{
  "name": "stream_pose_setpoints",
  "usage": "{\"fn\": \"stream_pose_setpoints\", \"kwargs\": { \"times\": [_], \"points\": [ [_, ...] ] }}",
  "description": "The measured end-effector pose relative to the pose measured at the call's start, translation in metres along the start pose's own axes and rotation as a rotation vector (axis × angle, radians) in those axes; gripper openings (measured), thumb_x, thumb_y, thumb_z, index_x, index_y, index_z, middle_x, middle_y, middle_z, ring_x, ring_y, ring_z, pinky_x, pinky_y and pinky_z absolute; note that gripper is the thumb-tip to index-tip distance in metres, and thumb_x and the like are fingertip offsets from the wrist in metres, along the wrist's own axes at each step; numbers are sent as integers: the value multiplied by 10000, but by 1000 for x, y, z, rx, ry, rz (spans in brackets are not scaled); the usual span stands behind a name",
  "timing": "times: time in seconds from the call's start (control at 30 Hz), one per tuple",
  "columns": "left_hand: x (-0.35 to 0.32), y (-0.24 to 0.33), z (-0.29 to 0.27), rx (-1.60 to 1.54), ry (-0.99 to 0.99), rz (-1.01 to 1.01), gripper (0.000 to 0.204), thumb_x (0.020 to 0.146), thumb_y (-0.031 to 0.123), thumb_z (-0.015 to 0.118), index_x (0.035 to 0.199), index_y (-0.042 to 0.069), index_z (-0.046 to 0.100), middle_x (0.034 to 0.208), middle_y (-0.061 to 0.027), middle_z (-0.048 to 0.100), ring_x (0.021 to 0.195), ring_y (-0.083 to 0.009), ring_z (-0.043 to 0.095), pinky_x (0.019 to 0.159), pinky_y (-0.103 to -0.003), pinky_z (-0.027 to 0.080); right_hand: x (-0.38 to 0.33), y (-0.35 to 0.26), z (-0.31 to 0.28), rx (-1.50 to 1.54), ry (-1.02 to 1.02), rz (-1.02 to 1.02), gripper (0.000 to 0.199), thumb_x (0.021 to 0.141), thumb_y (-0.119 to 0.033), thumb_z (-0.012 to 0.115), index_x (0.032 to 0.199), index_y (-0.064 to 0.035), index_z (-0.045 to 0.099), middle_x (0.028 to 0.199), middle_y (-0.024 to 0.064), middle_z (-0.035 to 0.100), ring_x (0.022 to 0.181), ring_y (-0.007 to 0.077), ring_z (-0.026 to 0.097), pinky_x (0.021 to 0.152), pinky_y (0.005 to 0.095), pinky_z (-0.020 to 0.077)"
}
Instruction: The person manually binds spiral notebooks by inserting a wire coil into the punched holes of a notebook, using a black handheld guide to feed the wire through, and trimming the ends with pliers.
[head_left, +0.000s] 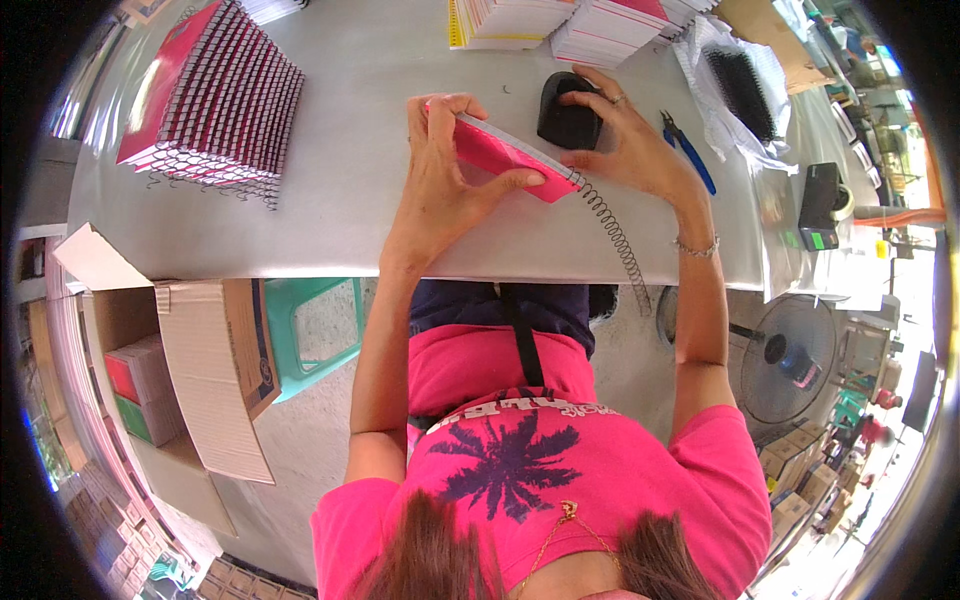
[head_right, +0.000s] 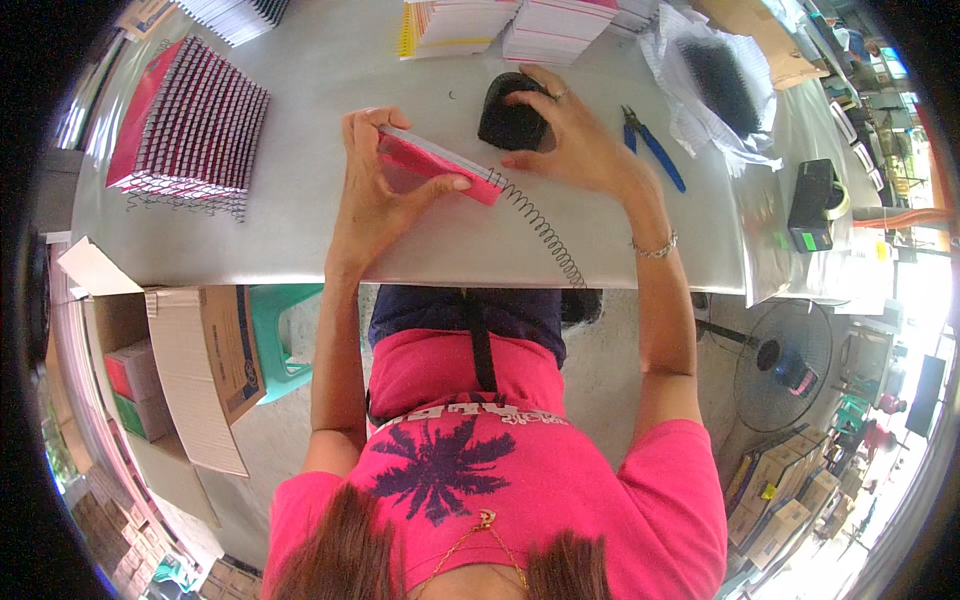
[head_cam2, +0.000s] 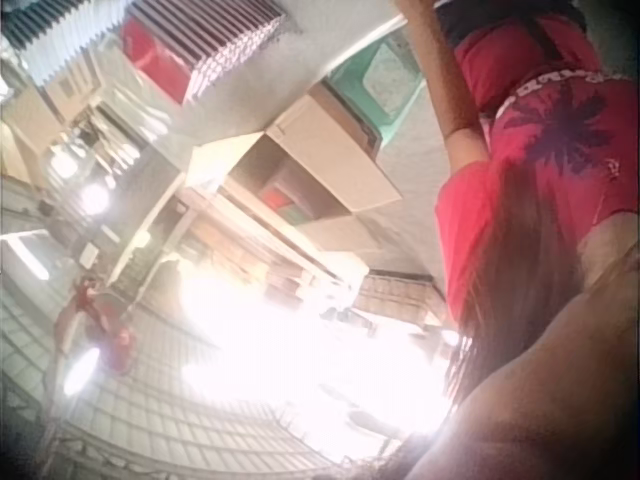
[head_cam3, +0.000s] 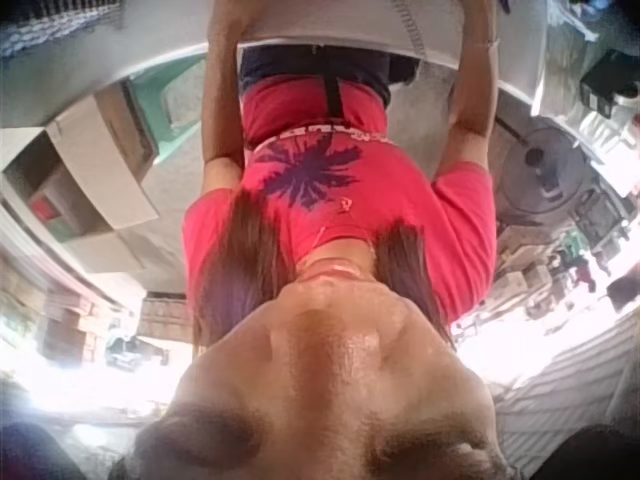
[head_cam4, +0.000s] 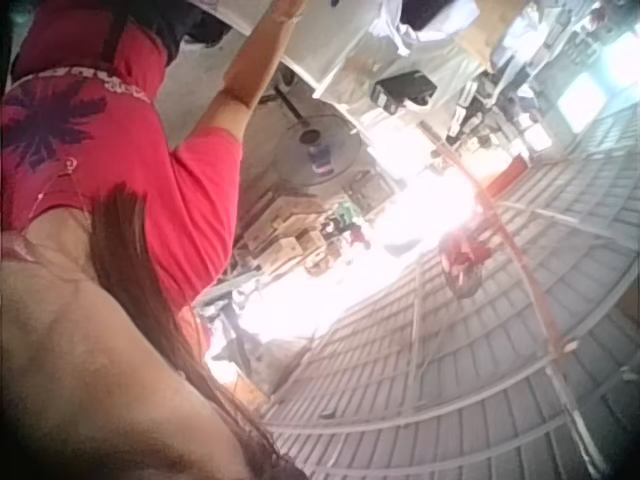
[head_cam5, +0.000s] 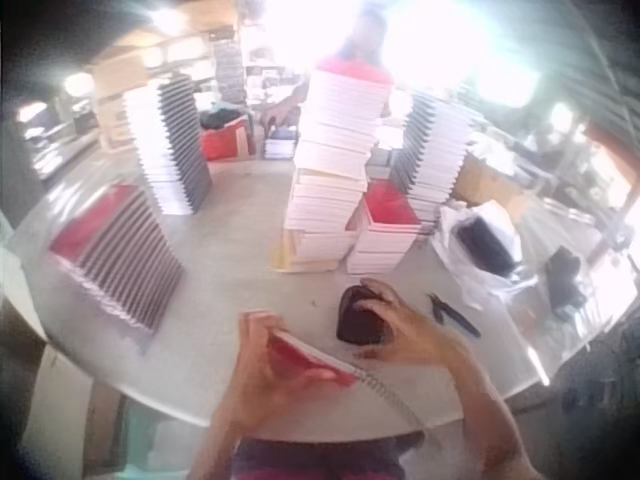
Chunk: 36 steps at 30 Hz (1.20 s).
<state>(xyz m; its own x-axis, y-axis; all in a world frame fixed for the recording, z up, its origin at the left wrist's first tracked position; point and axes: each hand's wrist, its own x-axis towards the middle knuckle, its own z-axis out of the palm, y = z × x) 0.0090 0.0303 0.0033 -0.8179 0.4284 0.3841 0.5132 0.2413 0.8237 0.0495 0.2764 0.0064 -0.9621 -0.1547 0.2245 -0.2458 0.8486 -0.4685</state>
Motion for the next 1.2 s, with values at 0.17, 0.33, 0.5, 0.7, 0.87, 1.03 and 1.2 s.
{"fn": "stream_pose_setpoints", "kwargs": {
  "times": [0.17,0.33,0.5,0.7,0.87,1.03,1.2],
  "points": [
    [-1,-4,3,-36,-3,-29,780,588,320,915,1142,41,441,1099,-89,401,1046,-255,459,917,-361,414,1,-21,-9,333,-61,172,601,752,-345,801,1232,-52,586,1352,170,517,1286,314,465,1090,386,359],
    [-1,-4,7,-84,13,-17,774,594,307,915,1144,38,441,1090,-80,396,1041,-242,460,912,-343,411,-32,10,-29,1194,-286,62,655,740,-429,802,1207,-9,620,1354,166,522,1270,291,471,1045,339,372],
    [-1,-4,5,-67,-7,-33,767,607,286,912,1151,40,430,1084,-77,400,1043,-231,458,919,-347,415,-33,-38,-41,763,-276,370,516,807,-282,759,1213,6,623,1376,129,510,1259,233,482,1052,328,357],
    [-1,-10,6,-105,-6,-3,761,598,271,909,1147,62,425,1090,-108,418,1026,-279,483,852,-385,465,-38,-51,-50,661,-263,270,453,806,-213,762,1202,-27,650,1383,135,502,1285,221,461,1066,335,353],
    [-4,-9,1,-152,-76,-65,756,606,267,907,1152,63,426,1095,-106,422,1041,-267,485,884,-373,458,-40,-51,-46,679,-228,264,433,793,-239,776,1165,-42,672,1296,117,554,1216,218,511,1030,330,390],
    [8,-14,0,-122,-27,4,793,604,281,912,1176,57,412,1109,-103,442,1061,-245,495,910,-369,454,-25,-56,-41,451,-136,294,408,796,-243,771,1132,-30,677,1190,85,590,1126,213,559,981,326,426],
    [-1,-13,1,-225,-58,-42,847,601,293,918,1222,63,390,1183,-105,452,1099,-253,492,935,-371,446,-39,-51,-37,634,-30,325,392,812,-260,756,1129,-42,679,1175,95,589,1110,200,558,973,324,428]
  ]
}}
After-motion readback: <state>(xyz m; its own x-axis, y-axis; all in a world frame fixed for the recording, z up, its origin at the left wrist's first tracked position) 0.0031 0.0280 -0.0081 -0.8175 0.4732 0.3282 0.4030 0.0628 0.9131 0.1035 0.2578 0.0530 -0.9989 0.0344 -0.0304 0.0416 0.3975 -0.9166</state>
